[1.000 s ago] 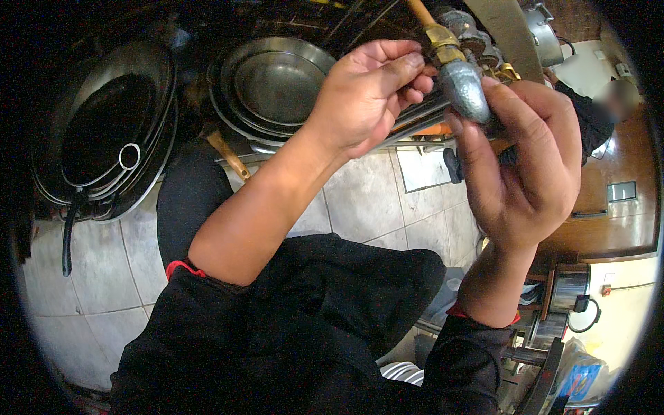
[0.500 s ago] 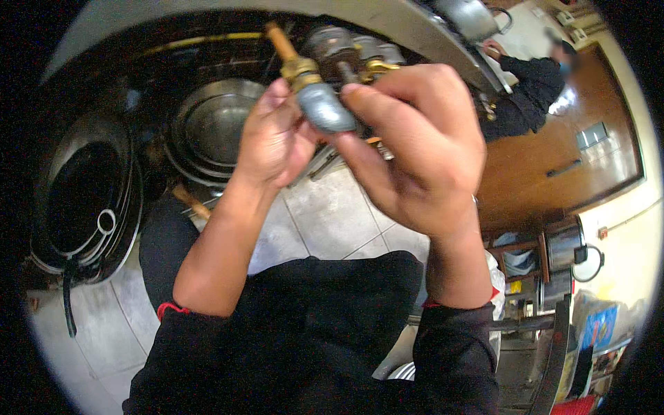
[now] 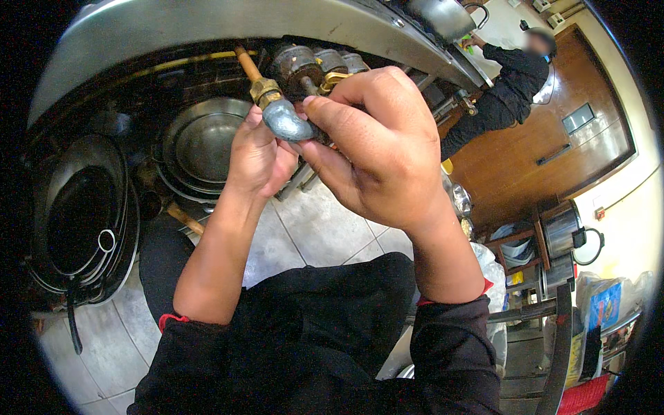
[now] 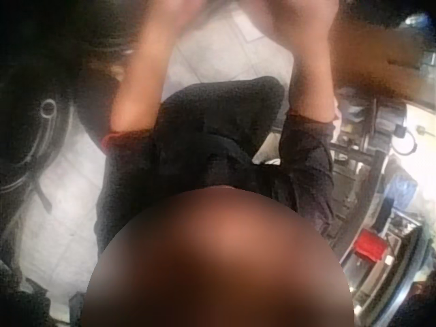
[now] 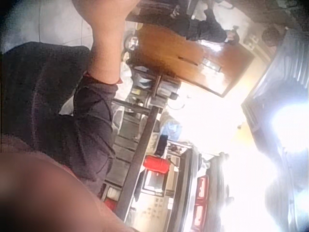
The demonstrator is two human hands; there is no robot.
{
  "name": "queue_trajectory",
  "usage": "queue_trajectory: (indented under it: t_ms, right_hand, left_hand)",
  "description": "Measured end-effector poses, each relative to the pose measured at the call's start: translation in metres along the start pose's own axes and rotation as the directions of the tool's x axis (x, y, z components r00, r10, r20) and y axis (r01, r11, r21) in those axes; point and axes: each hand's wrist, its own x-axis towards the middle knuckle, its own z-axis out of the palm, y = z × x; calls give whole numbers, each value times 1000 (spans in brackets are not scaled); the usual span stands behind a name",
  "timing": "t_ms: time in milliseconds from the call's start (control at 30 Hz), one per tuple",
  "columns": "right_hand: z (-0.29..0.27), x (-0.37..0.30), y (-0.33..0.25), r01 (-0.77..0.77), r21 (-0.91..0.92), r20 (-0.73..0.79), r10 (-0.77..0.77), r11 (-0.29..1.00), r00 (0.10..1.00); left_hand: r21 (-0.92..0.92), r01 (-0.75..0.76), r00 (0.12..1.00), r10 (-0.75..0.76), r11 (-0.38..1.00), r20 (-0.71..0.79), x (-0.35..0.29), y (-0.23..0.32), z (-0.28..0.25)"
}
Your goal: The person applies sealant tape to gas pipe threads, reassembles a manifold assembly, and tightens the fittings using a wrench. They then wipe the components with a cloth and wash their hands at a sink.
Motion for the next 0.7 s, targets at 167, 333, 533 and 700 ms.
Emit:
queue_trajectory:
  t_ms: [167,333,533,700]
  right_hand:
    - [-1,1,-1,1,-19,6,-1,1000,1000]
    - [-1,1,-1,12,-25,6,-11,1000,1000]
    - [2,1,-3,2,-27,-10,-2,1000,1000]
    - [1,3,-5,-1,-14,9,1,1000,1000]
  left_hand:
    - [5,-2,1000,2,1000,-10,1,4,-5]
    - [-53,0,999,2,999,44,4,4,-10]
    - [-71,-34,996,39,997,74,2,6,-10]
    - [-89,-22,999,24,996,24,3,3,-8]
